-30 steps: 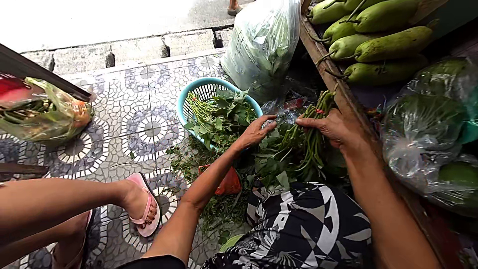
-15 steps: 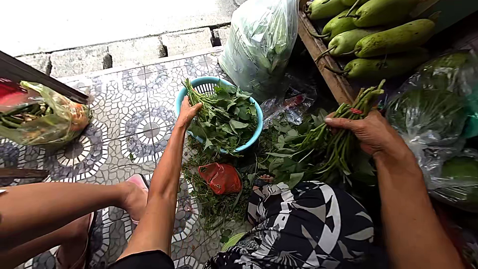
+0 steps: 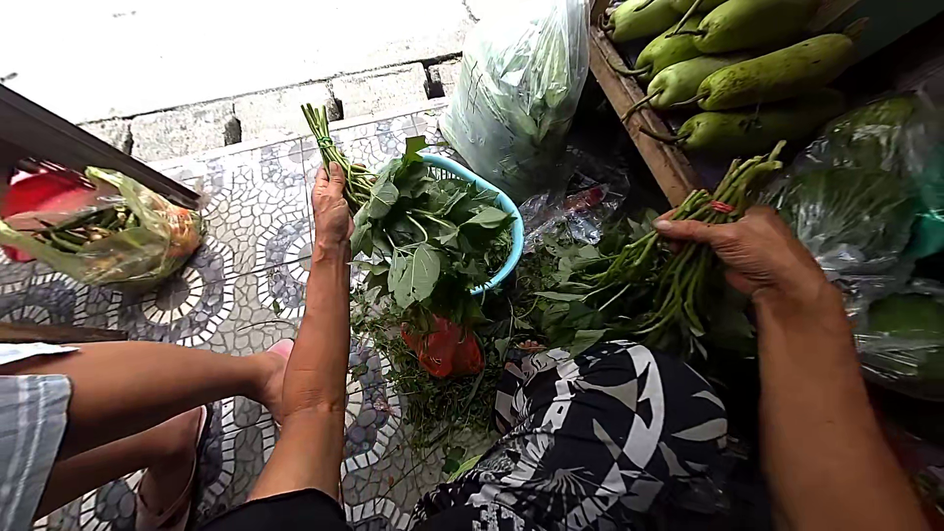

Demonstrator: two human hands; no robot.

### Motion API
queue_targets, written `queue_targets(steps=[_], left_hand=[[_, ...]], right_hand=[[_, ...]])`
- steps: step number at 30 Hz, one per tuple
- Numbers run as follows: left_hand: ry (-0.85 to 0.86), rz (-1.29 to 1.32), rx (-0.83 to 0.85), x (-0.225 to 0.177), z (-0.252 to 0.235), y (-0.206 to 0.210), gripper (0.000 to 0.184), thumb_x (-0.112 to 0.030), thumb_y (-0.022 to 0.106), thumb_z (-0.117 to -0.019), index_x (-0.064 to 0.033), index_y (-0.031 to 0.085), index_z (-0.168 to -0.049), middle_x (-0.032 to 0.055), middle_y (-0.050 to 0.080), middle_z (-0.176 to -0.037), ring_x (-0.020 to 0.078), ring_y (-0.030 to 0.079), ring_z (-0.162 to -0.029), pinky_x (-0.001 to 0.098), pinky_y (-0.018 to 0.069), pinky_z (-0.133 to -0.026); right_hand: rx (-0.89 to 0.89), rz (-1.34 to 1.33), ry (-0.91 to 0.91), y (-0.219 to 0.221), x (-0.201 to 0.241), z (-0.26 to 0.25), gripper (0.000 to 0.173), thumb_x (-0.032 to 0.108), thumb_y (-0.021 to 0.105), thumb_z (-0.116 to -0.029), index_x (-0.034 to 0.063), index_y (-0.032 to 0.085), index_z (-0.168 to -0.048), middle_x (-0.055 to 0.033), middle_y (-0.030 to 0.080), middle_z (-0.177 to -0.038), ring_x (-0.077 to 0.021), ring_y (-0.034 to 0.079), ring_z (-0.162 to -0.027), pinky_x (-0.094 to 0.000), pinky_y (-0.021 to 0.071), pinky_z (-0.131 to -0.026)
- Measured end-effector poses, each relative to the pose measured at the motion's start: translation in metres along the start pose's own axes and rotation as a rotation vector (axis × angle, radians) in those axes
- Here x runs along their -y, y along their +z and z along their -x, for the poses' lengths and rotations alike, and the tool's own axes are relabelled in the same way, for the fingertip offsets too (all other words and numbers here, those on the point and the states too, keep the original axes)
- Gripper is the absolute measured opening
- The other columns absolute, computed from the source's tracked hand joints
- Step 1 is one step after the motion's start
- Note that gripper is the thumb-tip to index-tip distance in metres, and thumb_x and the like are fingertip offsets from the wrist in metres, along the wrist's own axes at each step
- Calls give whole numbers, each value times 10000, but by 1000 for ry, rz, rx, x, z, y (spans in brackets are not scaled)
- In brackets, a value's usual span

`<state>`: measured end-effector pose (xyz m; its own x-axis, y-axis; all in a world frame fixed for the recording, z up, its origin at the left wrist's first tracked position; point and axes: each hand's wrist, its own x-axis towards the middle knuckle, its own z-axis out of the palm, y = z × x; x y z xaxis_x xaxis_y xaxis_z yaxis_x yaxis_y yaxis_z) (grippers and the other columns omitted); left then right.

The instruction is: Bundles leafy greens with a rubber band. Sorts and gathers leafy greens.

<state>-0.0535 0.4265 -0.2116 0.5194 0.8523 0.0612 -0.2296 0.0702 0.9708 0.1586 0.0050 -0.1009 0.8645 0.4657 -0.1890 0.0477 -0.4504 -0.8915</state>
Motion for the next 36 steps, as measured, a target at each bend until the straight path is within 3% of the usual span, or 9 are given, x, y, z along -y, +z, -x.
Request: queue_targets(steps=[3, 5, 7, 12, 22, 27, 30, 32, 36], left_hand=[[-50, -333, -84, 33, -13, 16, 337, -239, 380, -1124, -3, 485, -1342, 71, 654, -1087, 97, 667, -966, 287, 561, -885], [-50, -741, -8, 48, -5, 34, 667, -357, 499, -1070, 47, 302, -1562, 271, 454, -1504, 348, 475, -1382, 528, 362, -1153], [42, -815, 243, 46, 28, 80, 819, -454, 534, -1032, 57, 223, -1591, 325, 302, -1596, 453, 315, -1484, 606, 245, -1204], [34, -279, 976, 35, 151, 176, 854, -240, 741, -917, -39, 265, -1598, 173, 499, -1511, 252, 527, -1349, 447, 452, -1110], [-184, -44, 288, 65, 19, 99, 346, -145, 495, -1078, -6, 445, -1391, 41, 648, -1067, 38, 644, -869, 235, 554, -807], [-183, -209, 137, 75, -56, 38, 366, -218, 478, -1094, 1, 451, -1385, 77, 609, -1142, 79, 624, -973, 270, 540, -886], [-166, -784, 4, 65, -56, 30, 767, -371, 602, -1020, 57, 272, -1564, 305, 413, -1519, 391, 440, -1394, 569, 363, -1140], [-13, -842, 74, 52, -28, 65, 819, -395, 596, -1008, 67, 237, -1581, 346, 339, -1560, 477, 347, -1450, 617, 277, -1179], [30, -453, 754, 27, 104, 154, 513, -359, 458, -1082, -103, 427, -1526, 114, 569, -1462, 242, 587, -1273, 441, 488, -1032]], right_hand=[[19, -6, 11, 10, 8, -1, 116, 47, 751, -885, 70, 685, -979, 26, 712, -787, -38, 650, -643, -194, 568, -641], [38, -18, 22, 16, 11, -2, 115, 74, 765, -884, 72, 693, -973, 22, 706, -782, -41, 647, -644, -202, 568, -643], [35, -12, 61, 26, 17, -8, 154, 127, 790, -884, 64, 688, -980, 22, 695, -758, -44, 643, -639, -213, 562, -649], [56, -6, 86, 56, 26, -19, 236, 217, 831, -859, 66, 723, -1006, 27, 686, -733, -46, 631, -628, -229, 553, -648], [-10, -81, -23, -42, 12, -9, 62, 149, 655, -988, 117, 661, -1041, 84, 643, -719, -6, 635, -636, -174, 563, -615], [6, -119, 33, -33, 2, -11, 56, 168, 659, -996, 121, 644, -1022, 75, 653, -710, -14, 645, -627, -178, 564, -601], [59, -181, 48, -13, -4, -18, 93, 204, 630, -1022, 112, 636, -1011, 57, 676, -707, -31, 662, -630, -195, 571, -606], [89, -197, 87, 2, -2, -26, 177, 261, 587, -1050, 92, 640, -1047, 36, 685, -731, -37, 656, -628, -191, 551, -589], [104, -272, 176, 41, 6, -42, 333, 366, 485, -1089, 65, 627, -1088, 13, 690, -764, -21, 611, -588, -166, 471, -512]])
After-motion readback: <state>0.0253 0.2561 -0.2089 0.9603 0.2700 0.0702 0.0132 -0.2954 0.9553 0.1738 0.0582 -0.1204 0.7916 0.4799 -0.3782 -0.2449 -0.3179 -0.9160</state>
